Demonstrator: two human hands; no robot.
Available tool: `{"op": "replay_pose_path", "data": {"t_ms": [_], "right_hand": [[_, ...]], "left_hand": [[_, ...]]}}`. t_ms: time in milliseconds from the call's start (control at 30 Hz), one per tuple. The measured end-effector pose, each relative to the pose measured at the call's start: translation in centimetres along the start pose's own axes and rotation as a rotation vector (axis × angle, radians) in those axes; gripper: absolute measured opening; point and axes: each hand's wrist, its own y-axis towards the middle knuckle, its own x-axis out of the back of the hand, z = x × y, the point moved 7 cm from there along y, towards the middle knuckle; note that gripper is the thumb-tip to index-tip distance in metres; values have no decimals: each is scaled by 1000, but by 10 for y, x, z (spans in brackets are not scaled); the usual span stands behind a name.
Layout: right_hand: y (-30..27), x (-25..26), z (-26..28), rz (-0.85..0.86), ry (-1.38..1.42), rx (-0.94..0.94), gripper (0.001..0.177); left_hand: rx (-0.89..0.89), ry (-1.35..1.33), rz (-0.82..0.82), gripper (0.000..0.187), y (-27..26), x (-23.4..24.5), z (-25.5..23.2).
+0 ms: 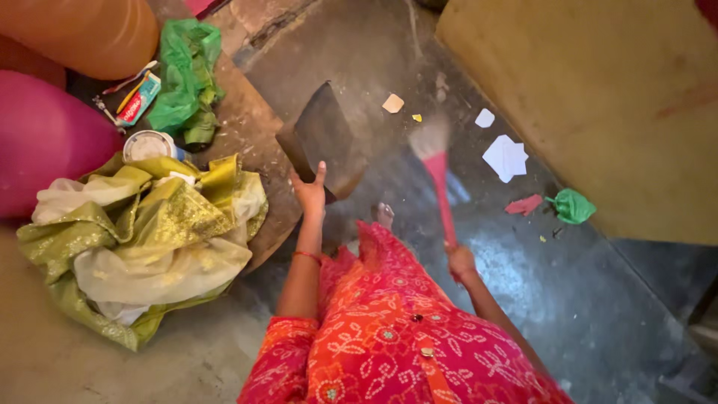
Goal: The person sweeps debris from the floor across multiple rooms using a broom and a dustpan held in their hands.
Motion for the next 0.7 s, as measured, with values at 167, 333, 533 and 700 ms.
{"op": "replay_pose_path", "data": {"t_ms": [167, 333, 533, 700], "right_hand": [[114, -43, 103, 219, -60, 56, 70], [202, -52, 234, 191, -351, 286, 51], [273, -46, 244, 230, -387, 275, 44], [305, -46, 84, 225, -216, 23, 39]], "left_hand": [[-39, 185, -84, 95, 3, -13, -3], [-53, 395, -160, 98, 28, -25, -5], [-1, 379, -208, 99, 55, -47, -15], [-115, 303, -191, 95, 66, -66, -16]]}}
